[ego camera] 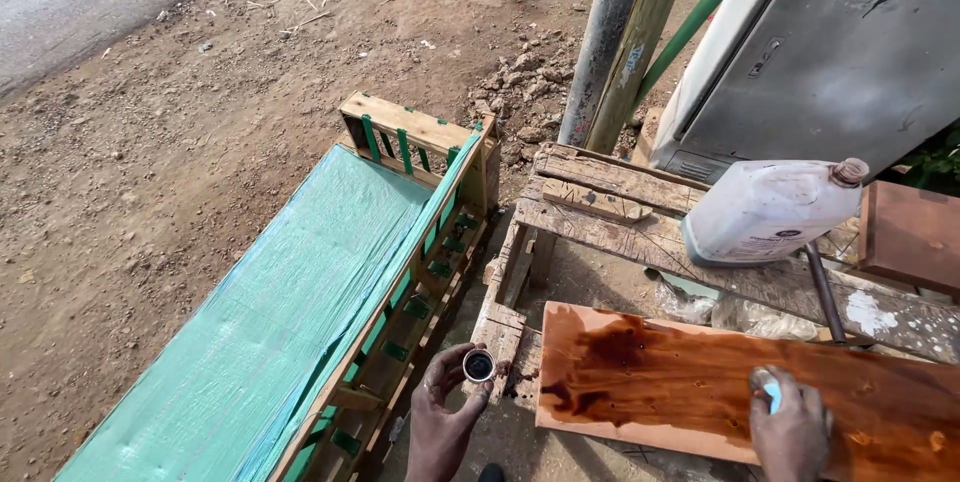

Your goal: Applying wood stain to a long wooden board using a cloth and a small cup for precision.

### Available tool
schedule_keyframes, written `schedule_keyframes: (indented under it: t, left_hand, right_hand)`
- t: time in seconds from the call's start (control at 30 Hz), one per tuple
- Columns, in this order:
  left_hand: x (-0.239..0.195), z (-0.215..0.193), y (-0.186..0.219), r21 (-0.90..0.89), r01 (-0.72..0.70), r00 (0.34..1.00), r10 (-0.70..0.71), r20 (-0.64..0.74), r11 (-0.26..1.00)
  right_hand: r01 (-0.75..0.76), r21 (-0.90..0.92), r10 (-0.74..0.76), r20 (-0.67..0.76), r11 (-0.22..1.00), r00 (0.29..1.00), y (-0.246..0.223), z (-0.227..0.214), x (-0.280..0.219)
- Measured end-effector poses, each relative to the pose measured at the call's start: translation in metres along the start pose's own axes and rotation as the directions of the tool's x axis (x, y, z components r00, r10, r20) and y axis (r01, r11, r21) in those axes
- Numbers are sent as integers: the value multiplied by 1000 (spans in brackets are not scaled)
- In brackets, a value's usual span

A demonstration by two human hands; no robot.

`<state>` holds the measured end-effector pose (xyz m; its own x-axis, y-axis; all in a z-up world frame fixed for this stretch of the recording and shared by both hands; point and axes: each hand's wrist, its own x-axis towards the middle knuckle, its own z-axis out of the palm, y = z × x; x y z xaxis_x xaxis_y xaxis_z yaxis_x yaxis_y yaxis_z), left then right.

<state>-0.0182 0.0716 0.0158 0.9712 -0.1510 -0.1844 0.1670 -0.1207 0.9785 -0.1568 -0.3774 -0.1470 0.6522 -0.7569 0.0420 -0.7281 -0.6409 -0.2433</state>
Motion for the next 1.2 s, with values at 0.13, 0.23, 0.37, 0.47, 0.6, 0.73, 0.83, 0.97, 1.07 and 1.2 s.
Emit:
schedule_keyframes:
  t: [0.13,0.23,0.37,0.47,0.6,0.73,0.83,0.97,1.07,1.2]
  left_hand:
    - [2,-15,-8,-26,86,996,-87,-31,996]
    - [3,-19,-11,-64,60,998,-61,-16,996]
    - [-1,-18,-3,-90,-89,996,91,22,992]
    - [-12,-26,7,-71,-174,984,175,13,982]
    - [-15,-36,-6,-77,-134,991,132,-30,988]
    - [-17,-31,-14,-79,-74,997,73,-23,994]
    - [-20,-31,-15,-60,-108,994,107,-8,992]
    - [-17,-31,-21,-10,-58,998,58,18,998]
    - [-15,-28,-16,-90,10,1000,-10,-2,996]
    - [-12,-35,-21,-144,65,997,-70,-31,988]
  right_hand:
    - [-153,106,177,-271,983,946,3,-20,-11]
    - [7,143,13,-135,990,991,-76,21,-55]
    - [427,132,-435,43,895,899,-170,19,-97]
    - [226,165,-221,-46,960,974,-136,21,-32]
    - [161,187,-135,-144,969,980,-170,15,-3]
    - [295,187,-278,-114,937,954,-241,57,-15]
    - [309,248,-301,-71,918,951,-269,74,-5]
    - [513,256,-525,-27,819,851,-273,72,-6]
    - [620,317,-683,149,718,715,-267,15,-69]
    - [625,217,-660,300,750,689,-162,21,-80]
